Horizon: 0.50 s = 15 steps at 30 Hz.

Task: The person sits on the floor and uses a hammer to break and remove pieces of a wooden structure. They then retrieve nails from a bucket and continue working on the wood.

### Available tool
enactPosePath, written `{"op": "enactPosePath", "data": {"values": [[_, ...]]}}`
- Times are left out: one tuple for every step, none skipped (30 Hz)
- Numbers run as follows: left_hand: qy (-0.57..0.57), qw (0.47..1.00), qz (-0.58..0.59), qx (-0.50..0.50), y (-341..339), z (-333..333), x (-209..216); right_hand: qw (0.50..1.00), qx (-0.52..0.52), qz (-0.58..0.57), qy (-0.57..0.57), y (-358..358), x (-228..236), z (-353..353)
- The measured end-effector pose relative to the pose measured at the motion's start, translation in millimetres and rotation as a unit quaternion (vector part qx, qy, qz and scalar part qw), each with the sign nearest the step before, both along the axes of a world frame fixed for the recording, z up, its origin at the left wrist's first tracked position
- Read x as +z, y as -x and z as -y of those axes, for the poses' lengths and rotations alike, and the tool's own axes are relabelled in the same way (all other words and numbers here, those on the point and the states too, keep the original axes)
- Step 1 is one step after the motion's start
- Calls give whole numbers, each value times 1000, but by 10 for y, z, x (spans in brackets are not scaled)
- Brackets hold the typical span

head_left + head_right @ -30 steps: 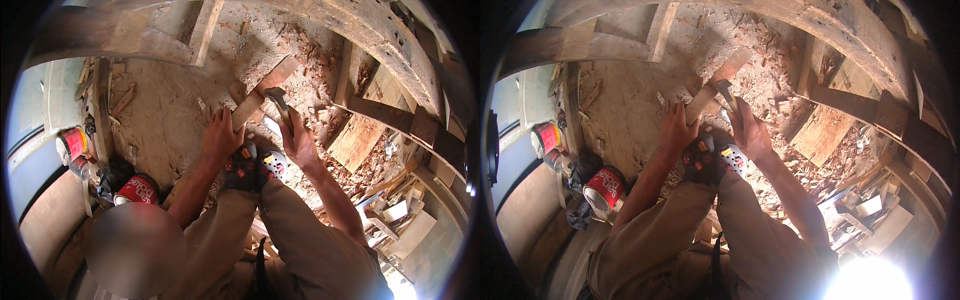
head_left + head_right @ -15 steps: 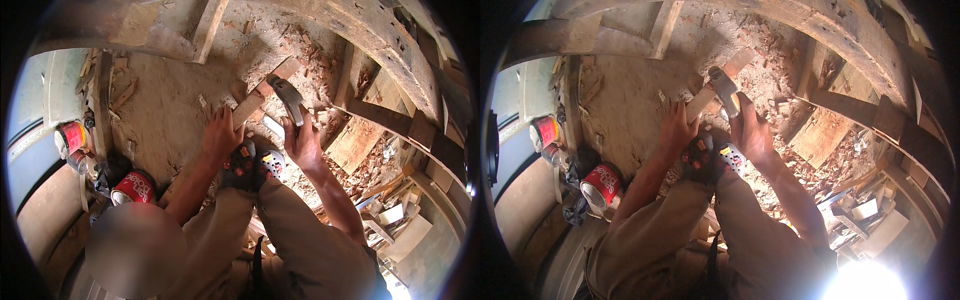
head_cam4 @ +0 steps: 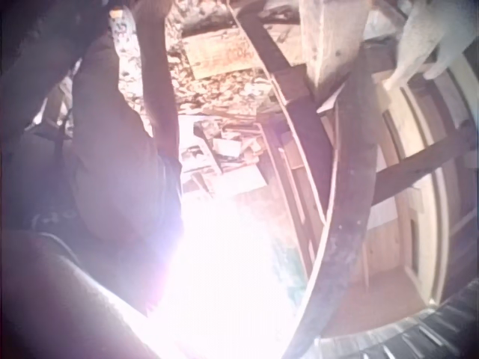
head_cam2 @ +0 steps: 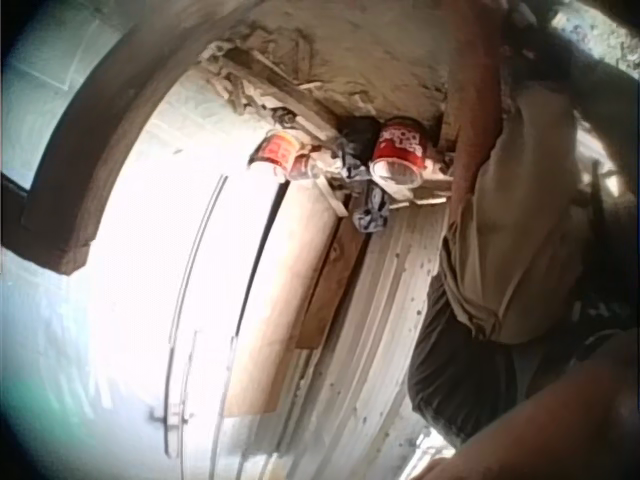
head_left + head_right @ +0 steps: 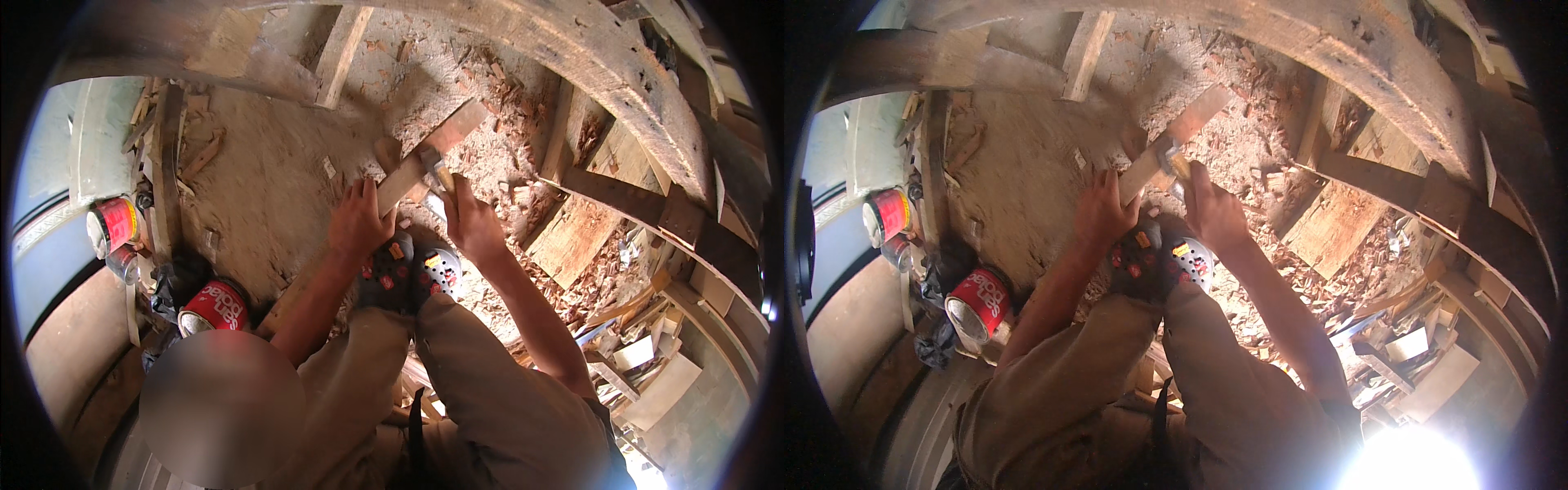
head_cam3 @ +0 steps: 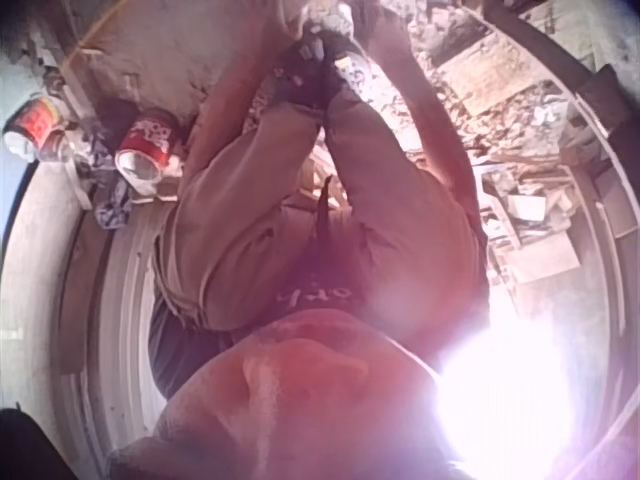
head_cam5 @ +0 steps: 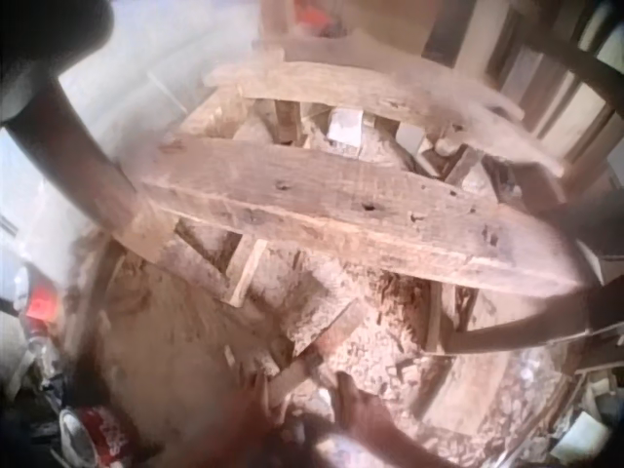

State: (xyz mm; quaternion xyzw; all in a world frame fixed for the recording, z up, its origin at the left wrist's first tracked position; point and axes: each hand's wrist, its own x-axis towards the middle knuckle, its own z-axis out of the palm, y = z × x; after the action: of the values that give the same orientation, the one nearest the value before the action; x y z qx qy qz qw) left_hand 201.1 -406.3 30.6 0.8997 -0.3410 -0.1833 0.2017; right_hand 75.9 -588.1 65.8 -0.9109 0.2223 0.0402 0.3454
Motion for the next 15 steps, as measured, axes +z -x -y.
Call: {"op": "enactPosePath", "data": {"values": [[-3,1000,0,-7,4,28,14,991,23,58,121,131,-267,37],[-10,1000,-1,-10,3,33,-3,998,-14,55,5,172,-411,110],[-5,1000,6,-1,-19,34,-6,997,-38,56,-49,116,-282,99],[0,1000,3,5,32,18,-10,991,-64,57,-99,66,-164,93],[-2,1000,5,20,56,-31,-11,991,-74,67,-88,-126,269,41],[-2,1000,7,17,50,-20,-9,984,-111,83,-112,-160,471,6],[-4,1000,9,14,46,-13,-8,979,-85,178,-54,-165,463,-7],[-5,1000,10,12,45,-11,-7,978,-62,192,-47,-38,210,-6],[4,1000,16,6,38,-2,-11,977,-41,208,-37,80,-5,16],[9,1000,22,4,44,-47,-46,999,-21,24,-9,3,102,5],[23,999,30,-5,28,20,-53,999,-41,-16,-32,130,-244,93],[20,999,31,2,33,2,-60,999,-34,-15,-26,107,-199,117],[18,999,30,8,43,0,-56,999,-29,-16,-18,62,-80,142],[17,999,29,13,47,-7,-53,997,-62,12,-43,-11,71,123],[11,1000,18,17,78,-37,-43,993,-93,37,-70,-58,248,67]]}}
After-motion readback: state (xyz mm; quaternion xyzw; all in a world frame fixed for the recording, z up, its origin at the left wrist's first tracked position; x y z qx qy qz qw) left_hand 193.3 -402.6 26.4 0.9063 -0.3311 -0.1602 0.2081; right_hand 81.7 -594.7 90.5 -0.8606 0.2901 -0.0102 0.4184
